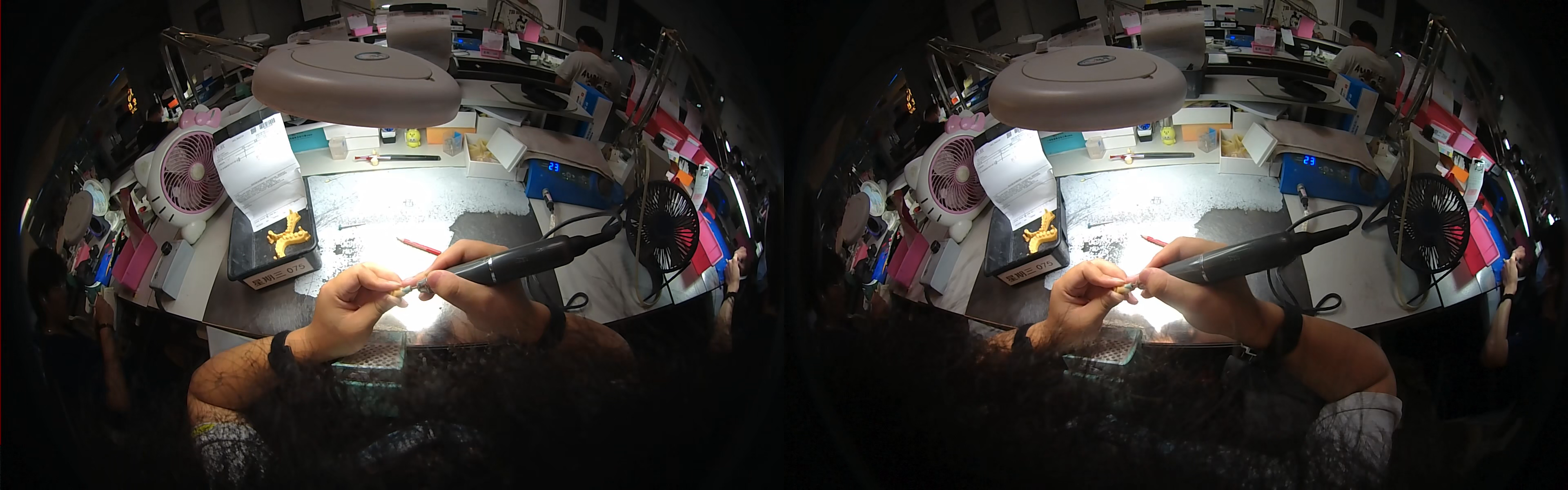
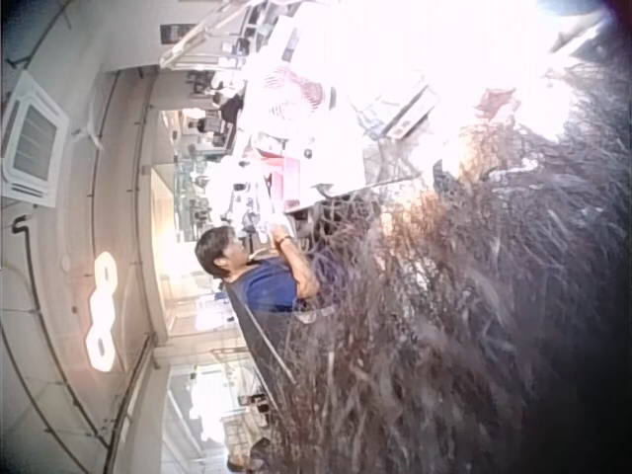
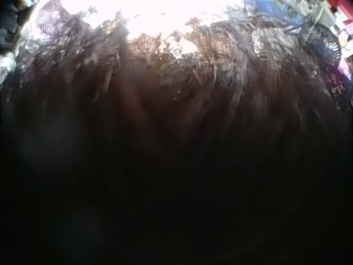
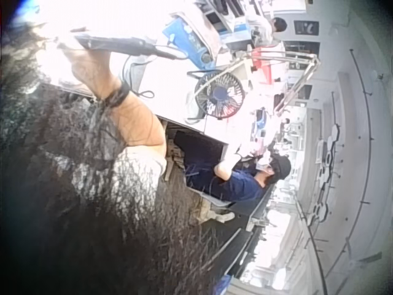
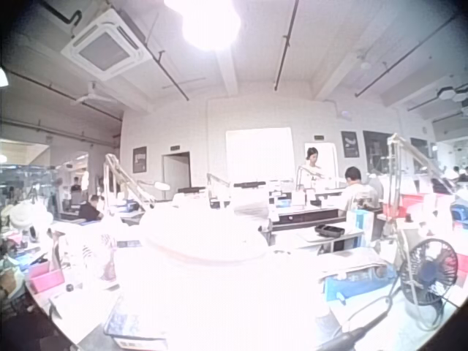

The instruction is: Polishing a small yellow component with a rotary hand tool at a workshop desk.

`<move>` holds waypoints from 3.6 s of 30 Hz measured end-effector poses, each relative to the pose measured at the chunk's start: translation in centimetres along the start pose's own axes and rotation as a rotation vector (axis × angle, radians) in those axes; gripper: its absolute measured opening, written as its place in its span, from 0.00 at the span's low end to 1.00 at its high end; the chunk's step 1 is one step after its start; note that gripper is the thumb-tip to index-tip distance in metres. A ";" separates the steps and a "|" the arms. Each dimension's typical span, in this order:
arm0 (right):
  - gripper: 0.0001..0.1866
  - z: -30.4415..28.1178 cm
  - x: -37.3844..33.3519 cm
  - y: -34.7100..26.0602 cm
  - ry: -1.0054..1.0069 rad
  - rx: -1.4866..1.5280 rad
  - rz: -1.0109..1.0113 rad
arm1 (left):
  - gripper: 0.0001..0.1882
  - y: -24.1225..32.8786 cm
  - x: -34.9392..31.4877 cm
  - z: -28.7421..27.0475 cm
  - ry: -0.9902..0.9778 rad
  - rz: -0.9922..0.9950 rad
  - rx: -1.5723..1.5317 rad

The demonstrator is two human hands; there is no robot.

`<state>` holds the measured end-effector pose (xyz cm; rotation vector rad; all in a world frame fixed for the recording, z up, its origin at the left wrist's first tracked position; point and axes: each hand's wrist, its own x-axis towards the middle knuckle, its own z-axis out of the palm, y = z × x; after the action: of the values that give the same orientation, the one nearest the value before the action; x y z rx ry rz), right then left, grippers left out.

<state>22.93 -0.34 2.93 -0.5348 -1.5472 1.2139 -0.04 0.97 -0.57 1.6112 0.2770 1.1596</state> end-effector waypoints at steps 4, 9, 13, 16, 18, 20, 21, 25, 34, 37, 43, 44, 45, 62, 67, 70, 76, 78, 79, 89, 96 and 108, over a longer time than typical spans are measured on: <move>0.07 0.0 0.2 -0.4 0.027 0.050 0.015 | 0.08 -0.1 0.1 0.0 0.006 0.005 -0.024; 0.07 0.1 0.2 -0.6 0.017 0.061 -0.001 | 0.09 -0.2 0.2 0.0 0.004 0.036 -0.068; 0.06 0.0 0.2 -0.6 0.022 -0.006 -0.007 | 0.10 -0.3 0.2 0.1 0.010 0.055 -0.058; 0.05 0.2 0.3 -0.5 0.021 -0.068 -0.065 | 0.11 -0.1 0.2 0.2 0.010 0.056 -0.036; 0.05 0.2 0.3 -0.6 0.027 -0.061 -0.069 | 0.10 -0.1 0.2 0.2 0.011 0.059 -0.042; 0.05 0.2 0.3 -0.6 0.013 -0.097 -0.080 | 0.10 -0.2 0.1 0.1 0.014 0.062 -0.047; 0.05 0.2 0.3 -0.6 0.009 -0.109 -0.084 | 0.10 -0.1 0.1 0.1 0.010 0.063 -0.041; 0.05 0.2 0.4 -0.6 -0.005 -0.115 -0.098 | 0.10 -0.2 0.1 0.1 0.001 0.070 -0.031; 0.05 0.2 0.4 -0.7 -0.024 -0.121 -0.098 | 0.10 -0.1 0.1 0.1 0.000 0.060 -0.016; 0.06 0.2 0.3 -0.8 -0.026 -0.129 -0.096 | 0.10 -0.1 0.1 0.1 -0.003 0.058 -0.022; 0.06 0.1 0.3 -0.6 -0.025 -0.133 -0.102 | 0.09 -0.2 0.1 0.0 -0.008 0.046 -0.010; 0.06 0.1 0.4 -0.5 -0.028 -0.140 -0.113 | 0.09 -0.2 0.1 0.0 -0.009 0.046 -0.010; 0.06 0.1 0.4 -0.5 -0.032 -0.145 -0.125 | 0.09 -0.2 0.0 0.0 -0.004 0.048 -0.011; 0.06 0.4 0.2 -0.7 -0.017 -0.083 -0.050 | 0.09 0.0 0.0 0.0 -0.001 0.037 -0.008; 0.06 0.1 0.3 -0.6 -0.031 -0.093 -0.080 | 0.09 -0.2 0.0 -0.1 0.001 0.030 -0.019; 0.06 0.1 0.1 -0.3 0.018 -0.081 -0.060 | 0.08 -0.1 0.1 0.0 0.000 0.023 -0.050; 0.16 0.8 0.3 -0.1 0.089 -0.152 -0.155 | 0.05 0.2 0.1 0.3 0.041 -0.049 -0.114; 0.18 0.8 0.3 0.0 0.070 -0.239 -0.188 | 0.05 0.2 0.0 0.2 0.045 -0.064 -0.121; 0.20 0.8 0.6 0.2 0.020 -0.241 -0.283 | 0.04 0.2 -0.1 0.1 0.053 -0.079 -0.126; 0.20 0.2 1.4 -0.1 -0.149 -0.439 -0.596 | 0.05 0.5 0.0 0.1 0.060 -0.111 -0.076; 0.18 0.1 1.8 0.0 -0.160 -0.466 -0.640 | 0.06 0.6 0.0 0.1 0.059 -0.110 -0.056; 0.18 0.2 1.6 -0.3 -0.152 -0.472 -0.612 | 0.05 0.8 0.0 0.2 0.063 -0.124 -0.056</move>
<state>22.24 0.73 3.88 -0.2305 -1.9502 0.4283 -0.17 0.53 0.13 1.4894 0.3768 1.1148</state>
